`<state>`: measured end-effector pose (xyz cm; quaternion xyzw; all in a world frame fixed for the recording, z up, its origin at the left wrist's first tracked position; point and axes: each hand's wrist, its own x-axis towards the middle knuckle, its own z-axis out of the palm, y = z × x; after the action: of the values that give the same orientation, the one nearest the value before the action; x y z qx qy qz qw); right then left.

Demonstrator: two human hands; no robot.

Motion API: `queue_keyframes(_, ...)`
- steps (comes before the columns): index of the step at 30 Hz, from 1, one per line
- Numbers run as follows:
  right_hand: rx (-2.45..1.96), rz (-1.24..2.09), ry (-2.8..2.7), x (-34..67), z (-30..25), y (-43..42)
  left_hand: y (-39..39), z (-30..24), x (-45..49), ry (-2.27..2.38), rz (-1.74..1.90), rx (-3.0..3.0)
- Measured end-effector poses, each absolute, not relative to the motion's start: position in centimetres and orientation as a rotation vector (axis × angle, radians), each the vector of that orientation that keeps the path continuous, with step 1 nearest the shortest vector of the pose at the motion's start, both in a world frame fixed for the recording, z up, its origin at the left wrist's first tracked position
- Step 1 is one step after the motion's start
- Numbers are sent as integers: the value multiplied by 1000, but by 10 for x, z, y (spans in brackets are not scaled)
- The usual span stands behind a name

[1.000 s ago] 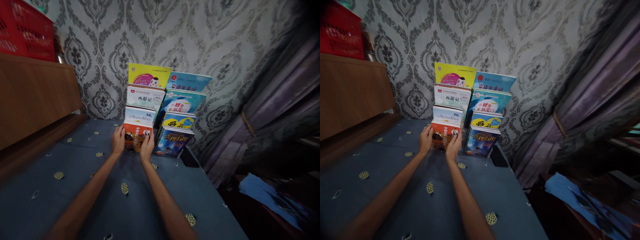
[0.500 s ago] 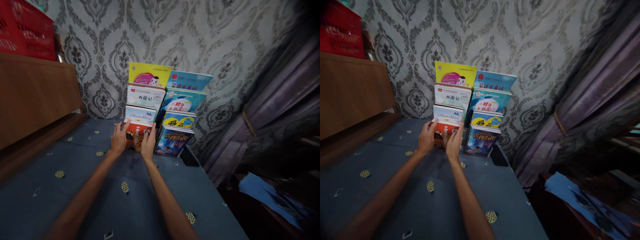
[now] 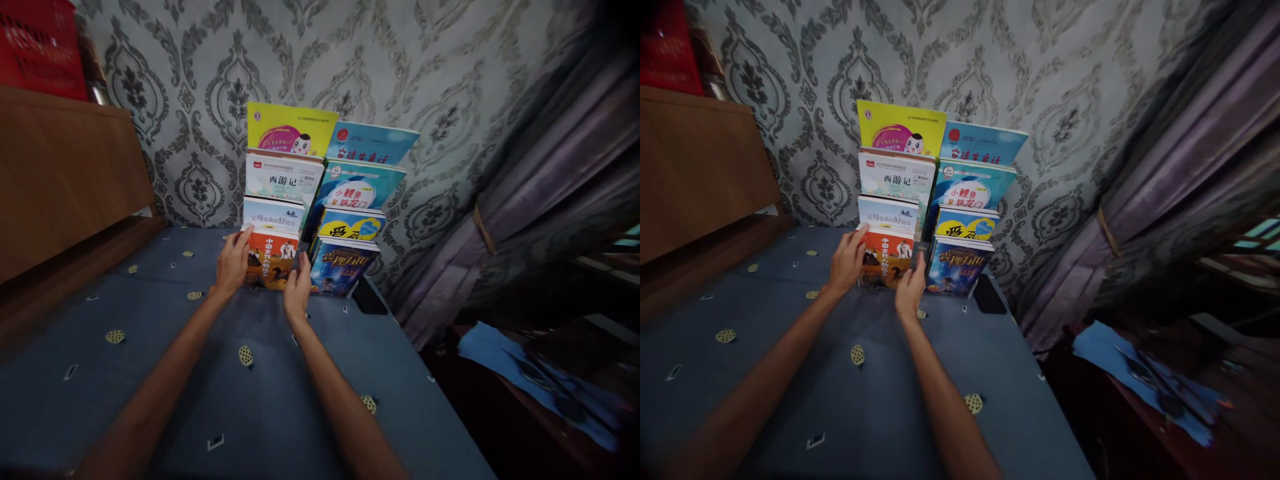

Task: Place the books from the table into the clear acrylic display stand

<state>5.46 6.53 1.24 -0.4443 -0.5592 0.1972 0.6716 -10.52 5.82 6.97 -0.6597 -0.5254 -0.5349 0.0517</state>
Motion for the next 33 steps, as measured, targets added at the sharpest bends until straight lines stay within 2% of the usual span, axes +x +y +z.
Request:
queue_keyframes(7, -1094, 550, -1219, 49, -10, 70, 62, 63, -106, -1511, -1740, -2041)
queue_keyframes(11, -1143, 539, -1255, 49, -9, 70, 68, 52, -106, -1618, -1868, -1929)
queue_keyframes(23, -1141, 489, -1300, 52, -9, 74, 72, 43, -106, -1731, -1871, -1844)
queue_keyframes(33, -1033, 427, -1315, 52, 27, 80, 77, 42, -110, -1662, -1859, -1851)
